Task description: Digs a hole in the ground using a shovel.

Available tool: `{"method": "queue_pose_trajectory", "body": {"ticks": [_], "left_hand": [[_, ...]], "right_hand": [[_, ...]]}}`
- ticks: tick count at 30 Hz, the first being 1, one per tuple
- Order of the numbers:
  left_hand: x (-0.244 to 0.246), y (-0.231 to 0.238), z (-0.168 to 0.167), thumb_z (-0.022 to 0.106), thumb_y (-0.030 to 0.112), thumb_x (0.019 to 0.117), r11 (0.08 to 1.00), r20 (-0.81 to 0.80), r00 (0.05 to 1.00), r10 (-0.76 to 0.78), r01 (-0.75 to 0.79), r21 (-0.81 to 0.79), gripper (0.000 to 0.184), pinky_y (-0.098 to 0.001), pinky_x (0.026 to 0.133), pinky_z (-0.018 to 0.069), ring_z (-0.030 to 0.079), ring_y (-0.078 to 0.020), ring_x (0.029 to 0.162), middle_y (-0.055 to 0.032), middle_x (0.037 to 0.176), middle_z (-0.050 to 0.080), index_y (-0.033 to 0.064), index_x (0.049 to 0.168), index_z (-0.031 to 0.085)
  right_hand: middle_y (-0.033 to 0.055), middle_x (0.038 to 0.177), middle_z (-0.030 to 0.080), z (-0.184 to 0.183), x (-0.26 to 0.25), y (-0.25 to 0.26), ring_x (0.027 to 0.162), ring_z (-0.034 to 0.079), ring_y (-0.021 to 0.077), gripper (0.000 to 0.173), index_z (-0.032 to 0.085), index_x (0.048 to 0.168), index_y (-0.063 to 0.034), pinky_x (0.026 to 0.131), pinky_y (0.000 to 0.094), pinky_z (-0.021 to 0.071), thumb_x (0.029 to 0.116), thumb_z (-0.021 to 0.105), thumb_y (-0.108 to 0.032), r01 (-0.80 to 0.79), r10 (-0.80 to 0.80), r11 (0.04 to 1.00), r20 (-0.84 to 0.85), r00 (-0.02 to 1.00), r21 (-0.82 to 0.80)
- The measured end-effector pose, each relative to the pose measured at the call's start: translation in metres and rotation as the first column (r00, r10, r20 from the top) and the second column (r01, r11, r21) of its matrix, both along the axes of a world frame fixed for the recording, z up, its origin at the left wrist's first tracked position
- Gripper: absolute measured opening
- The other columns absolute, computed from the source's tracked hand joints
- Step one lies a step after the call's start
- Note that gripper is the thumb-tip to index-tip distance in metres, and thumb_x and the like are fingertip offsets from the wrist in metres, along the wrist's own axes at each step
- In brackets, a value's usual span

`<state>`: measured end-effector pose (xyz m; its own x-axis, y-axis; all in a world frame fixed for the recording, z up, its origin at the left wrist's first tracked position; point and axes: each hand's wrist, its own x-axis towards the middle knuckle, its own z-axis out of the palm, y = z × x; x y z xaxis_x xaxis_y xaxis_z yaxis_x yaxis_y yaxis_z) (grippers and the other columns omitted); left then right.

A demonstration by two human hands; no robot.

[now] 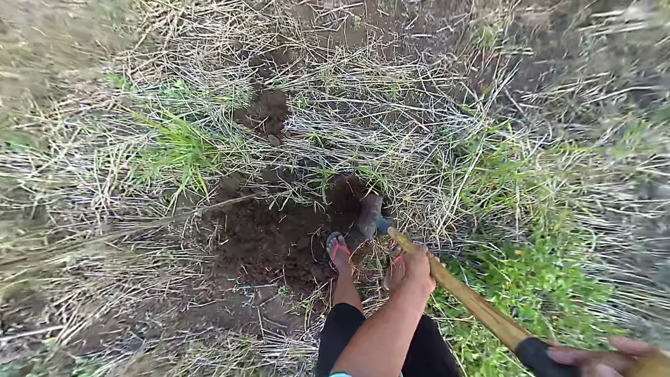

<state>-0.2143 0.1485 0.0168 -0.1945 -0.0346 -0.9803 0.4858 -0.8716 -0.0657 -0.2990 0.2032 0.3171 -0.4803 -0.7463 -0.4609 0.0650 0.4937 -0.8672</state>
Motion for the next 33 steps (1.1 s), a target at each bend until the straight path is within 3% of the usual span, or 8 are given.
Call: {"method": "queue_pose_trajectory", "body": {"ticks": [3, 5, 8, 12, 17, 22, 28, 33], "left_hand": [[0.02, -0.008, 0.015, 0.059, 0.02, 0.1007, 0.995, -0.051, 0.994, -0.092, 0.093, 0.023, 0.027, -0.0397, 0.056, 0.0557, 0.06, -0.022, 0.062, -0.0108, 0.081, 0.058, 0.0041, 0.121, 0.053], [0.037, -0.018, 0.012, 0.059, 0.023, 0.1012, 0.991, -0.076, 0.988, -0.134, 0.135, 0.014, 0.027, -0.0394, 0.056, 0.0558, 0.06, -0.0213, 0.062, -0.01, 0.08, 0.058, 0.0046, 0.121, 0.054], [0.064, -0.034, -0.021, 0.057, 0.024, 0.1019, 0.981, -0.096, 0.976, -0.194, 0.195, 0.01, 0.026, -0.0385, 0.057, 0.0545, 0.059, -0.021, 0.064, -0.0105, 0.081, 0.059, 0.0043, 0.119, 0.055], [0.078, -0.043, -0.064, 0.057, 0.024, 0.1018, 0.944, -0.121, 0.938, -0.325, 0.33, 0.027, 0.026, -0.038, 0.056, 0.0533, 0.058, -0.0207, 0.062, -0.0098, 0.08, 0.059, 0.0057, 0.12, 0.055], [0.06, -0.049, -0.075, 0.061, 0.013, 0.0963, 0.877, -0.065, 0.888, -0.455, 0.46, 0.139, 0.024, -0.0373, 0.053, 0.053, 0.057, -0.0205, 0.059, -0.0102, 0.079, 0.058, 0.0027, 0.117, 0.056], [0.036, -0.034, -0.103, 0.066, 0.022, 0.097, 0.822, 0.017, 0.833, -0.552, 0.542, 0.175, 0.033, -0.0379, 0.053, 0.0537, 0.057, -0.0203, 0.057, -0.0102, 0.08, 0.058, 0.0018, 0.121, 0.056], [0.007, -0.029, -0.105, 0.062, 0.02, 0.1, 0.832, 0.05, 0.839, -0.541, 0.526, 0.179, 0.025, -0.0337, 0.047, 0.0526, 0.055, -0.0175, 0.05, -0.0077, 0.071, 0.055, 0.0013, 0.115, 0.055], [-0.017, -0.01, -0.115, 0.061, 0.021, 0.1007, 0.831, 0.105, 0.831, -0.546, 0.522, 0.193, 0.024, -0.0367, 0.045, 0.0526, 0.054, -0.0192, 0.047, -0.0075, 0.066, 0.054, 0.0011, 0.112, 0.054]], "right_hand": [[0.0081, 0.096, 0.072, -0.027, 0.053, -0.025, 0.088, 0.074, 0.0256, 0.038, 0.046, 0.133, -0.0014, 0.085, 0.0473, 0.0631, 0.0971, 0.058, 0.003, 0.144, -0.144, 0.99, 0.039, 0.989, 0.014], [0.0107, 0.106, 0.069, -0.05, 0.08, -0.045, 0.087, 0.072, 0.0246, 0.054, 0.034, 0.145, 0.0024, 0.08, 0.0436, 0.0639, 0.0968, 0.057, 0.004, 0.187, -0.186, 0.982, -0.037, 0.982, 0.031], [0.0139, 0.12, 0.068, -0.091, 0.116, -0.064, 0.09, 0.073, 0.0239, 0.065, 0.027, 0.152, 0.0026, 0.08, 0.0413, 0.0635, 0.096, 0.06, -0.002, 0.227, -0.217, 0.971, -0.134, 0.967, 0.067], [0.016, 0.123, 0.068, -0.132, 0.135, -0.058, 0.088, 0.074, 0.024, 0.066, 0.025, 0.151, 0.0056, 0.078, 0.0394, 0.0649, 0.0961, 0.059, -0.006, 0.227, -0.216, 0.973, -0.21, 0.953, 0.029], [0.0149, 0.126, 0.068, -0.14, 0.121, -0.033, 0.094, 0.075, 0.0231, 0.063, 0.023, 0.148, 0.0089, 0.085, 0.0401, 0.0646, 0.0974, 0.057, -0.009, 0.164, -0.163, 0.986, -0.257, 0.952, -0.016], [0.0136, 0.127, 0.068, -0.153, 0.099, -0.015, 0.1, 0.074, 0.0251, 0.059, 0.027, 0.147, 0.0056, 0.09, 0.0421, 0.0633, 0.0984, 0.057, -0.012, 0.158, -0.157, 0.987, -0.255, 0.954, -0.018], [0.0111, 0.125, 0.07, -0.166, 0.059, 0.002, 0.104, 0.073, 0.0265, 0.057, 0.032, 0.146, -0.0012, 0.093, 0.0435, 0.0623, 0.0968, 0.058, -0.014, 0.177, -0.175, 0.984, -0.214, 0.961, -0.012], [0.0088, 0.125, 0.071, -0.18, 0.024, 0.033, 0.108, 0.072, 0.0283, 0.053, 0.038, 0.145, -0.0096, 0.095, 0.0458, 0.0611, 0.0974, 0.059, -0.016, 0.166, -0.167, 0.986, -0.178, 0.97, -0.025]]}}
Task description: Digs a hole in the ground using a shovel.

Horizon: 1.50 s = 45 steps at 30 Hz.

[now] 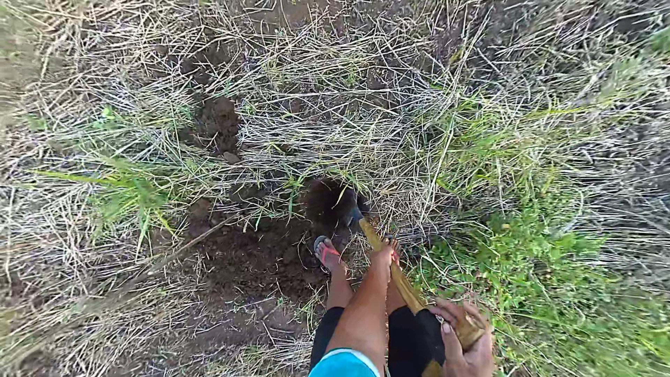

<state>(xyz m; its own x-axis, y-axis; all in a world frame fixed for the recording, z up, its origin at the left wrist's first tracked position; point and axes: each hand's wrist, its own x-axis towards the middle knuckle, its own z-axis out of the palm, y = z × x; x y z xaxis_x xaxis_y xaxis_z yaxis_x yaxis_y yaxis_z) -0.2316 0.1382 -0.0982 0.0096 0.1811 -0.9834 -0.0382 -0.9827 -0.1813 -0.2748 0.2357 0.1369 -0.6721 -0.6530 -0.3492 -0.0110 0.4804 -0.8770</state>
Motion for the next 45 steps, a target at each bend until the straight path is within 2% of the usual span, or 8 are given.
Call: {"method": "queue_pose_trajectory", "body": {"ticks": [10, 18, 21, 25, 29, 36, 40, 45], "left_hand": [[-0.068, 0.061, -0.037, 0.06, 0.015, 0.0995, 0.998, 0.119, 0.993, -0.026, 0.033, -0.061, 0.022, -0.0398, 0.044, 0.0543, 0.057, -0.0221, 0.047, -0.0101, 0.068, 0.055, -0.0009, 0.114, 0.053], [-0.177, 0.095, -0.102, 0.063, 0.02, 0.1003, 0.973, 0.214, 0.976, 0.031, 0.02, -0.23, 0.034, -0.0444, 0.056, 0.0581, 0.063, -0.0269, 0.062, -0.0192, 0.087, 0.064, -0.0028, 0.125, 0.055], [-0.209, 0.098, -0.116, 0.068, 0.017, 0.0981, 0.961, 0.33, 0.943, -0.039, 0.127, -0.248, 0.039, -0.0486, 0.062, 0.0608, 0.067, -0.0326, 0.073, -0.0249, 0.1, 0.064, -0.0055, 0.127, 0.055], [-0.221, 0.111, -0.135, 0.063, 0.04, 0.1015, 0.861, 0.352, 0.852, -0.388, 0.471, -0.19, 0.051, -0.0535, 0.085, 0.0571, 0.066, -0.0365, 0.102, -0.026, 0.115, 0.065, -0.0035, 0.129, 0.059], [-0.227, 0.113, -0.168, 0.074, 0.03, 0.0932, 0.983, 0.222, 0.975, -0.019, 0.058, -0.172, 0.068, -0.056, 0.086, 0.0594, 0.062, -0.0395, 0.115, -0.0273, 0.133, 0.056, -0.0014, 0.145, 0.045], [-0.106, 0.114, -0.207, 0.059, 0.022, 0.1006, 0.929, 0.014, 0.961, 0.277, -0.264, -0.26, 0.027, -0.0412, 0.062, 0.0576, 0.063, -0.0233, 0.065, -0.0118, 0.083, 0.063, 0.003, 0.119, 0.054], [-0.086, 0.12, -0.172, 0.055, 0.014, 0.1025, 0.91, 0.017, 0.964, 0.264, -0.244, -0.335, 0.018, -0.0386, 0.059, 0.0576, 0.061, -0.0219, 0.061, -0.0124, 0.077, 0.06, -0.0001, 0.114, 0.053], [-0.056, 0.135, -0.004, 0.054, 0.011, 0.1024, 0.849, 0.027, 0.914, 0.404, -0.364, -0.382, 0.017, -0.0417, 0.062, 0.0605, 0.066, -0.0246, 0.064, -0.0143, 0.079, 0.063, -0.002, 0.114, 0.054]], "right_hand": [[0.012, 0.125, 0.071, -0.045, -0.094, 0.088, 0.11, 0.071, 0.033, 0.051, 0.037, 0.148, -0.0113, 0.097, 0.0499, 0.0597, 0.1001, 0.055, -0.019, 0.055, -0.06, 0.997, 0.103, 0.993, 0.052], [0.0147, 0.112, 0.073, -0.147, -0.255, 0.124, 0.094, 0.075, 0.0276, 0.047, 0.045, 0.136, 0.0077, 0.085, 0.0473, 0.0645, 0.0962, 0.053, -0.016, 0.146, -0.154, 0.933, -0.003, 0.988, 0.33], [0.0127, 0.107, 0.074, -0.192, -0.303, 0.143, 0.09, 0.075, 0.0278, 0.043, 0.049, 0.131, 0.0049, 0.082, 0.0481, 0.0649, 0.0983, 0.052, -0.022, 0.147, -0.166, 0.933, 0.031, 0.986, 0.328], [0.0101, 0.095, 0.074, -0.233, -0.345, 0.157, 0.083, 0.075, 0.0233, 0.035, 0.057, 0.121, 0.0027, 0.08, 0.0451, 0.0645, 0.0977, 0.054, -0.023, 0.178, -0.192, 0.904, -0.005, 0.981, 0.388], [0.0095, 0.092, 0.072, -0.259, -0.373, 0.145, 0.078, 0.07, 0.0189, 0.032, 0.066, 0.114, -0.0013, 0.075, 0.0444, 0.0602, 0.0938, 0.063, -0.026, 0.259, -0.233, 0.804, -0.117, 0.965, 0.535], [0.0074, 0.094, 0.068, -0.187, -0.245, 0.181, 0.076, 0.07, 0.0166, 0.045, 0.054, 0.124, 0.0053, 0.07, 0.0398, 0.0635, 0.088, 0.066, -0.018, 0.289, -0.25, 0.872, -0.146, 0.957, 0.394], [0.0023, 0.092, 0.069, -0.148, -0.213, 0.194, 0.076, 0.07, 0.0093, 0.04, 0.055, 0.118, 0.0059, 0.073, 0.0333, 0.0636, 0.0851, 0.066, -0.013, 0.255, -0.189, 0.911, -0.219, 0.957, 0.325], [-0.0053, 0.081, 0.073, -0.069, -0.261, 0.232, 0.072, 0.073, 0.0138, 0.02, 0.06, 0.112, -0.0115, 0.072, 0.0381, 0.0641, 0.0921, 0.056, -0.01, 0.17, -0.186, 0.965, 0.062, 0.981, 0.201]]}}
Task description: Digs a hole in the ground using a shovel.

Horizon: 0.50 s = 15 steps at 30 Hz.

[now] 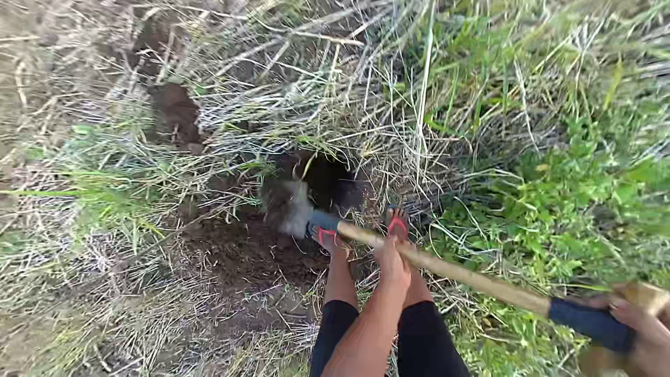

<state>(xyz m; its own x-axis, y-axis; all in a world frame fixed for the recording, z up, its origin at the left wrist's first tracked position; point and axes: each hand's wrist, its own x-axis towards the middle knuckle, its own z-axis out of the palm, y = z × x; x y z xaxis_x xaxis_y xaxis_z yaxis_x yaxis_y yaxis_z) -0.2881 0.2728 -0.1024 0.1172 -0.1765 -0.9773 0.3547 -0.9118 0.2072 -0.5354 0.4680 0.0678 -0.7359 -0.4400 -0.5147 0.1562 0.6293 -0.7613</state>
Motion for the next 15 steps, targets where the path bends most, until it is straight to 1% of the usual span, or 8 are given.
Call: {"method": "queue_pose_trajectory", "body": {"ticks": [2, 5, 6, 8, 10, 12, 14, 15], "left_hand": [[0.031, -0.001, 0.064, 0.052, 0.01, 0.1013, 0.996, 0.084, 0.993, 0.087, -0.086, -0.011, 0.011, -0.0409, 0.058, 0.0603, 0.065, -0.0236, 0.059, -0.0113, 0.072, 0.062, 0.0, 0.104, 0.054], [0.058, -0.023, 0.106, 0.051, 0.01, 0.1022, 0.994, 0.11, 0.988, 0.106, -0.106, -0.013, 0.01, -0.0384, 0.054, 0.059, 0.063, -0.0221, 0.056, -0.0101, 0.071, 0.059, 0.001, 0.106, 0.052], [0.06, -0.032, 0.11, 0.053, 0.01, 0.102, 0.996, 0.094, 0.991, 0.091, -0.092, 0.001, 0.012, -0.0379, 0.053, 0.0582, 0.062, -0.0219, 0.056, -0.0109, 0.071, 0.059, 0.0003, 0.109, 0.051], [0.057, -0.048, 0.112, 0.058, 0.01, 0.1, 0.999, 0.042, 0.998, 0.037, -0.039, 0.027, 0.021, -0.038, 0.055, 0.0573, 0.063, -0.022, 0.059, -0.013, 0.076, 0.061, -0.0002, 0.117, 0.052], [0.05, -0.058, 0.111, 0.062, 0.012, 0.0986, 0.998, -0.016, 0.999, -0.035, 0.035, 0.057, 0.028, -0.0392, 0.059, 0.0557, 0.062, -0.0223, 0.066, -0.0141, 0.083, 0.063, -0.0006, 0.123, 0.054], [0.044, -0.065, 0.099, 0.064, 0.016, 0.0988, 0.995, -0.072, 0.994, -0.08, 0.084, 0.061, 0.03, -0.0402, 0.065, 0.0554, 0.063, -0.0224, 0.075, -0.0146, 0.092, 0.064, 0.0004, 0.123, 0.058], [0.044, -0.066, 0.081, 0.065, 0.019, 0.0986, 0.993, -0.139, 0.985, -0.101, 0.109, 0.054, 0.036, -0.0449, 0.078, 0.0583, 0.067, -0.0259, 0.094, -0.0172, 0.109, 0.068, 0.0014, 0.129, 0.059], [0.044, -0.068, 0.074, 0.066, 0.021, 0.0985, 0.991, -0.162, 0.981, -0.109, 0.12, 0.06, 0.037, -0.0466, 0.08, 0.0579, 0.067, -0.0273, 0.097, -0.018, 0.113, 0.067, 0.0015, 0.13, 0.059]], "right_hand": [[-0.0046, 0.084, 0.074, 0.038, 0.01, -0.006, 0.076, 0.073, 0.016, 0.023, 0.06, 0.113, -0.0153, 0.077, 0.0421, 0.0629, 0.0918, 0.056, -0.009, -0.025, 0.036, 0.996, 0.141, 0.989, -0.081], [-0.0002, 0.088, 0.073, 0.097, 0.041, -0.044, 0.082, 0.073, 0.0222, 0.025, 0.059, 0.115, -0.0138, 0.084, 0.05, 0.0615, 0.091, 0.057, -0.005, -0.027, 0.067, 0.984, 0.225, 0.972, -0.174], [0.0015, 0.091, 0.074, 0.118, 0.053, -0.061, 0.087, 0.074, 0.0243, 0.028, 0.058, 0.118, -0.0123, 0.088, 0.0524, 0.0604, 0.0915, 0.056, -0.005, -0.02, 0.069, 0.981, 0.249, 0.966, -0.193], [0.0061, 0.102, 0.074, 0.157, 0.075, -0.097, 0.095, 0.073, 0.0287, 0.04, 0.052, 0.132, -0.0094, 0.093, 0.0556, 0.058, 0.0929, 0.054, -0.004, 0.016, 0.055, 0.975, 0.308, 0.95, -0.222], [0.0068, 0.107, 0.073, 0.19, 0.101, -0.132, 0.095, 0.074, 0.0297, 0.049, 0.043, 0.144, -0.0094, 0.093, 0.0555, 0.0589, 0.0954, 0.052, -0.006, 0.064, 0.014, 0.974, 0.335, 0.942, -0.219], [0.0063, 0.107, 0.073, 0.206, 0.128, -0.166, 0.09, 0.074, 0.0285, 0.047, 0.039, 0.145, -0.0103, 0.09, 0.0555, 0.0603, 0.0997, 0.051, -0.008, 0.129, -0.05, 0.965, 0.324, 0.945, -0.227], [0.0066, 0.111, 0.071, 0.208, 0.155, -0.2, 0.088, 0.074, 0.0266, 0.044, 0.035, 0.147, -0.0098, 0.086, 0.053, 0.0621, 0.1054, 0.048, -0.012, 0.173, -0.109, 0.962, 0.286, 0.952, -0.209], [0.007, 0.113, 0.071, 0.205, 0.168, -0.215, 0.087, 0.074, 0.0266, 0.042, 0.033, 0.147, -0.01, 0.085, 0.0521, 0.0627, 0.1072, 0.046, -0.014, 0.193, -0.136, 0.961, 0.269, 0.954, -0.198]]}}
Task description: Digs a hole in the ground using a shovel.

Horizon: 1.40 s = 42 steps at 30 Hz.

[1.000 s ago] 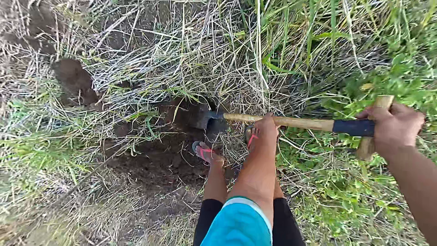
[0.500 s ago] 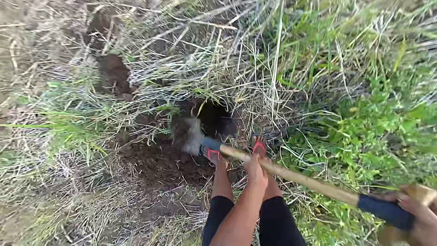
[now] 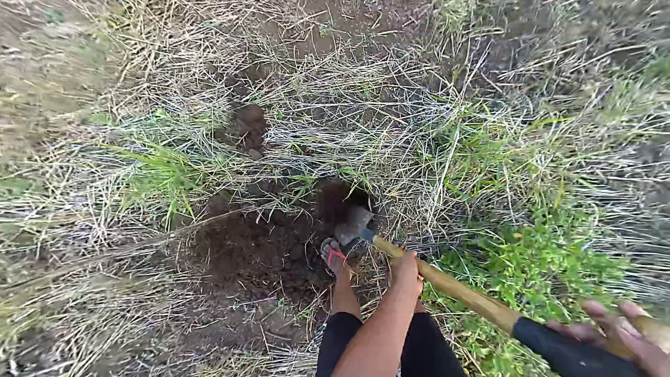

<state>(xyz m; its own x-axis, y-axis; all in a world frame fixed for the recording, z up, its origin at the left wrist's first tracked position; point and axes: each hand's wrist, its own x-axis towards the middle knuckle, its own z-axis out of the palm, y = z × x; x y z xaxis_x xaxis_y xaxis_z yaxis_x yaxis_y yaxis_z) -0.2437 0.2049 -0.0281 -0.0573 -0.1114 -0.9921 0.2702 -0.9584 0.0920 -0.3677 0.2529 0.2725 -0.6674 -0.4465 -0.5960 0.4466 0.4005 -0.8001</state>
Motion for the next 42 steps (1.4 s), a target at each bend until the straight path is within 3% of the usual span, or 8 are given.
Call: {"method": "queue_pose_trajectory", "body": {"ticks": [8, 12, 20, 23, 28, 32, 38, 42], "left_hand": [[0.035, -0.051, -0.045, 0.06, 0.015, 0.0993, 0.989, -0.049, 0.999, 0.001, 0.006, 0.148, 0.034, -0.0443, 0.063, 0.0559, 0.063, -0.0267, 0.075, -0.0179, 0.096, 0.064, 0.0007, 0.129, 0.053], [0.041, -0.063, -0.079, 0.062, 0.014, 0.0973, 0.962, -0.012, 0.992, -0.129, 0.128, 0.242, 0.029, -0.0402, 0.058, 0.054, 0.059, -0.0229, 0.065, -0.0143, 0.088, 0.061, 0.0008, 0.123, 0.056], [-0.017, 0.012, -0.126, 0.062, 0.022, 0.1008, 0.953, 0.154, 0.959, -0.237, 0.198, 0.229, 0.039, -0.0436, 0.053, 0.0554, 0.06, -0.0254, 0.058, -0.0163, 0.081, 0.06, -0.0023, 0.128, 0.052], [-0.034, 0.046, -0.143, 0.063, 0.02, 0.0995, 0.953, 0.199, 0.948, -0.248, 0.202, 0.226, 0.03, -0.0428, 0.05, 0.0541, 0.058, -0.0245, 0.056, -0.0137, 0.076, 0.059, -0.0022, 0.118, 0.056], [-0.074, 0.098, -0.197, 0.062, 0.025, 0.101, 0.942, 0.287, 0.903, -0.318, 0.269, 0.2, 0.032, -0.045, 0.05, 0.0563, 0.062, -0.0267, 0.056, -0.0157, 0.077, 0.061, -0.0018, 0.117, 0.057], [-0.096, 0.126, -0.235, 0.061, 0.036, 0.1032, 0.93, 0.322, 0.874, -0.365, 0.328, 0.163, 0.038, -0.0474, 0.054, 0.0597, 0.066, -0.0283, 0.06, -0.0169, 0.08, 0.066, -0.0006, 0.116, 0.061], [-0.089, 0.147, -0.292, 0.063, 0.017, 0.0994, 0.958, 0.167, 0.952, -0.257, 0.228, 0.175, 0.032, -0.0459, 0.063, 0.0574, 0.063, -0.0273, 0.071, -0.018, 0.09, 0.064, -0.0007, 0.125, 0.056], [-0.062, 0.112, -0.287, 0.061, 0.016, 0.1023, 0.963, 0.218, 0.945, -0.243, 0.207, 0.173, 0.033, -0.0447, 0.067, 0.059, 0.066, -0.0276, 0.074, -0.0197, 0.094, 0.066, -0.0034, 0.128, 0.054]], "right_hand": [[0.0104, 0.122, 0.066, -0.103, 0.079, -0.068, 0.087, 0.073, 0.0239, 0.052, 0.03, 0.152, -0.0137, 0.068, 0.043, 0.0636, 0.1059, 0.053, -0.015, 0.243, -0.22, 0.945, -0.127, 0.967, 0.219], [0.0128, 0.136, 0.063, -0.144, 0.09, -0.041, 0.103, 0.072, 0.0265, 0.06, 0.019, 0.16, -0.0147, 0.078, 0.0436, 0.0633, 0.1063, 0.048, -0.016, 0.291, -0.247, 0.922, -0.193, 0.95, 0.256], [0.0146, 0.139, 0.061, -0.184, 0.026, 0.061, 0.112, 0.069, 0.0234, 0.062, 0.017, 0.159, -0.0045, 0.087, 0.0413, 0.0609, 0.1031, 0.043, -0.013, 0.211, -0.115, 0.905, -0.268, 0.957, 0.368], [0.0159, 0.137, 0.062, -0.206, 0.003, 0.109, 0.113, 0.069, 0.0239, 0.064, 0.016, 0.158, -0.0016, 0.091, 0.043, 0.0604, 0.102, 0.042, -0.016, 0.18, -0.086, 0.897, -0.242, 0.966, 0.403], [0.0164, 0.118, 0.071, -0.269, -0.053, 0.175, 0.099, 0.074, 0.0255, 0.052, 0.032, 0.147, 0.0064, 0.089, 0.0442, 0.0624, 0.1029, 0.042, -0.02, 0.183, -0.075, 0.875, -0.249, 0.966, 0.448], [0.0023, 0.079, 0.07, -0.324, -0.09, 0.22, 0.069, 0.072, 0.0183, 0.028, 0.051, 0.119, -0.0006, 0.068, 0.0405, 0.0644, 0.1001, 0.043, -0.019, 0.199, -0.078, 0.851, -0.257, 0.963, 0.487], [0.0095, 0.089, 0.065, -0.399, -0.111, 0.292, 0.075, 0.066, 0.0131, 0.05, 0.049, 0.129, 0.0091, 0.075, 0.0377, 0.0594, 0.0985, 0.048, -0.03, 0.096, 0.103, 0.744, -0.255, 0.961, 0.661], [0.0125, 0.101, 0.066, -0.371, -0.094, 0.263, 0.086, 0.067, 0.0181, 0.049, 0.053, 0.129, 0.0044, 0.081, 0.0416, 0.059, 0.0893, 0.068, -0.019, 0.168, -0.034, 0.692, -0.2, 0.979, 0.702]]}}
